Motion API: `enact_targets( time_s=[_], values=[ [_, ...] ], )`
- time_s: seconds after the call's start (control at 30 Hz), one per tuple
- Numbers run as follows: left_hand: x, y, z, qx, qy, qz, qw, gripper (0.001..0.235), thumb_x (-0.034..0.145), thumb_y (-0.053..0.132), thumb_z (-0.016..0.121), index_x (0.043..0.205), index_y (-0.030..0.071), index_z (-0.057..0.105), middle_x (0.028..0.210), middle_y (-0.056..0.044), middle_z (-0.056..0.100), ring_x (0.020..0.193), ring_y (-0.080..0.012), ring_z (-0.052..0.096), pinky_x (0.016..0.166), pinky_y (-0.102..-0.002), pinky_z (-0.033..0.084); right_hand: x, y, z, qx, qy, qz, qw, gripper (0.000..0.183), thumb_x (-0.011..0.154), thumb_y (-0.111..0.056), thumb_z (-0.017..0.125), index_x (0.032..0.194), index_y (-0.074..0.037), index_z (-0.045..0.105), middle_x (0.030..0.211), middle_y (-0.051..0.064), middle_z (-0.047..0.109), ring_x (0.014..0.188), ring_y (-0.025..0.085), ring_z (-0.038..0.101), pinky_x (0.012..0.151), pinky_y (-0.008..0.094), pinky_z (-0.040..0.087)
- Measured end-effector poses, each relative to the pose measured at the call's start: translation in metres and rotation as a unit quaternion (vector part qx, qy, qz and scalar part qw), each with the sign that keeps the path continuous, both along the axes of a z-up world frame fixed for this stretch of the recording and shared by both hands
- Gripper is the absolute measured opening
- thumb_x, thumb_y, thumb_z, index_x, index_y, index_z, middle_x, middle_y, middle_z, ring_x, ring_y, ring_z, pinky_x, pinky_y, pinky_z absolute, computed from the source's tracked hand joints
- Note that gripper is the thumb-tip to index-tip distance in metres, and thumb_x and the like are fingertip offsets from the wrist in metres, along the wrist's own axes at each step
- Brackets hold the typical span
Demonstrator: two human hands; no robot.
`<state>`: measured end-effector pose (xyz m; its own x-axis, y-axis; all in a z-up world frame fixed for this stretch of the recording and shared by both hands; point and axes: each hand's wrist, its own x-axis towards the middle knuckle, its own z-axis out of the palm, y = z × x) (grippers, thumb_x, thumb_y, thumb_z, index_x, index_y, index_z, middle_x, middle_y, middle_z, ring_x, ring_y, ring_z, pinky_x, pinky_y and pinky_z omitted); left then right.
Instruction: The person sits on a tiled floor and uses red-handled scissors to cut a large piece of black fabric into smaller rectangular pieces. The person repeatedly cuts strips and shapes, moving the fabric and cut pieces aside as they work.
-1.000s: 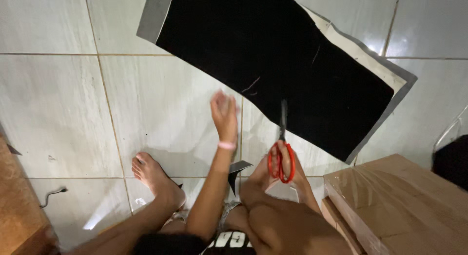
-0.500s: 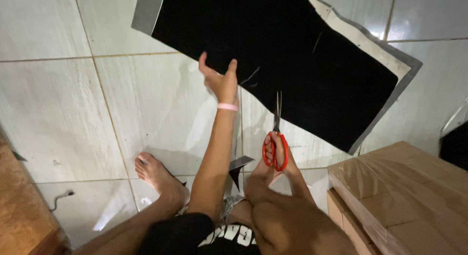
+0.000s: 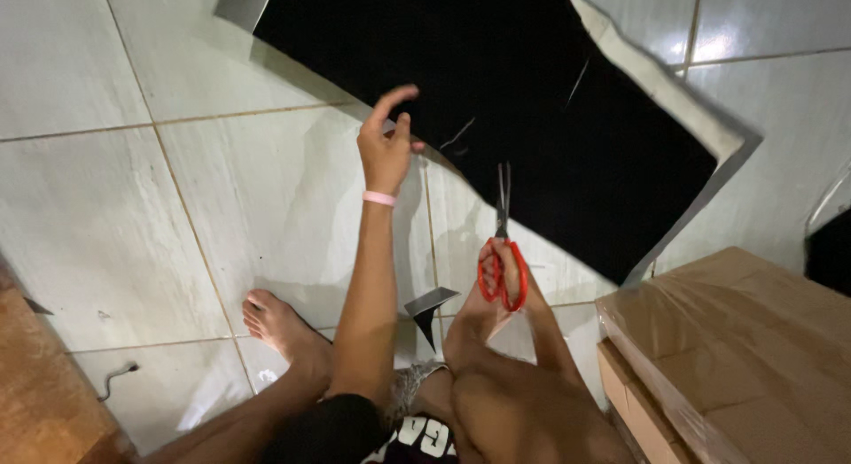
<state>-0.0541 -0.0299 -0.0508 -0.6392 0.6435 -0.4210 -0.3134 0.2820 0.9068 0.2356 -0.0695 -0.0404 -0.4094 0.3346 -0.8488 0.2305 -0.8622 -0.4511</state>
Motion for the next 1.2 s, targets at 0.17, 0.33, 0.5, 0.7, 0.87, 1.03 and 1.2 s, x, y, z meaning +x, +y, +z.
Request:
enact_targets(
  time_s=[0.17, 0.33, 0.5, 0.7, 0.87, 1.03, 1.2],
  values=[
    [0.030, -0.026, -0.016, 0.032, -0.127, 0.105, 0.986, 0.033, 0.103, 0.002, 0.060, 0.134, 0.008, 0.067, 0.095, -0.004, 0.064, 0.071, -0.0084, 0.060, 0.070, -0.027, 0.065, 0.014, 0.035, 0.012, 0.042, -0.008, 0.038, 0.998, 0.037, 0.105, -0.036, 0.047, 0.092, -0.003, 0.057, 0.067, 0.000, 0.045, 0.053, 0.012, 0.045, 0.050, 0.026, 0.040],
    [0.089, -0.042, -0.015, -0.001, -0.161, 0.114, 0.980, 0.044, 0.098, 0.003, 0.068, 0.141, 0.011, 0.061, 0.085, -0.003, 0.066, 0.074, -0.0071, 0.056, 0.070, -0.022, 0.049, 0.030, 0.037, 0.034, 0.056, -0.009, 0.100, 0.993, 0.040, 0.106, -0.037, 0.046, 0.093, -0.002, 0.059, 0.063, 0.003, 0.048, 0.053, 0.013, 0.051, 0.053, 0.027, 0.045],
    [0.115, -0.016, -0.011, 0.012, -0.194, 0.134, 0.972, 0.044, 0.096, 0.003, 0.070, 0.138, 0.008, 0.061, 0.083, -0.003, 0.068, 0.075, -0.0080, 0.059, 0.070, -0.022, 0.049, 0.028, 0.023, 0.032, -0.011, -0.002, 0.055, 0.998, 0.035, 0.102, -0.035, 0.049, 0.097, -0.003, 0.062, 0.068, 0.001, 0.052, 0.055, 0.013, 0.051, 0.051, 0.028, 0.041],
    [0.119, -0.012, -0.014, 0.024, -0.203, 0.101, 0.974, 0.035, 0.101, 0.004, 0.065, 0.136, 0.002, 0.068, 0.088, -0.007, 0.070, 0.078, -0.0111, 0.065, 0.086, -0.027, 0.062, 0.012, 0.032, 0.031, 0.029, -0.173, 0.234, 0.956, 0.049, 0.104, -0.046, 0.046, 0.091, -0.001, 0.059, 0.064, 0.004, 0.055, 0.052, 0.014, 0.053, 0.051, 0.027, 0.047],
    [0.124, -0.025, -0.018, 0.048, -0.245, 0.146, 0.957, 0.036, 0.094, 0.002, 0.071, 0.128, -0.001, 0.062, 0.095, -0.014, 0.073, 0.088, -0.0198, 0.074, 0.088, -0.035, 0.064, -0.015, 0.047, 0.035, 0.053, -0.050, 0.187, 0.980, 0.039, 0.105, -0.038, 0.047, 0.097, -0.003, 0.060, 0.067, -0.003, 0.046, 0.055, 0.009, 0.048, 0.052, 0.026, 0.045],
    [0.127, -0.032, -0.023, 0.063, -0.265, 0.156, 0.949, 0.037, 0.094, 0.003, 0.072, 0.128, -0.001, 0.060, 0.094, -0.016, 0.075, 0.088, -0.0211, 0.075, 0.087, -0.035, 0.065, -0.034, 0.051, 0.033, 0.077, -0.090, 0.223, 0.968, 0.039, 0.104, -0.036, 0.045, 0.095, -0.003, 0.063, 0.062, -0.002, 0.044, 0.052, 0.010, 0.047, 0.051, 0.026, 0.045],
    [0.126, -0.039, -0.029, 0.065, -0.243, 0.144, 0.957, 0.039, 0.095, 0.002, 0.072, 0.131, -0.002, 0.060, 0.094, -0.017, 0.074, 0.087, -0.0212, 0.075, 0.085, -0.036, 0.065, -0.032, 0.049, 0.028, 0.087, -0.091, 0.242, 0.962, 0.038, 0.103, -0.036, 0.044, 0.083, -0.006, 0.056, 0.062, -0.002, 0.044, 0.052, 0.010, 0.046, 0.051, 0.027, 0.045]
  ],
)
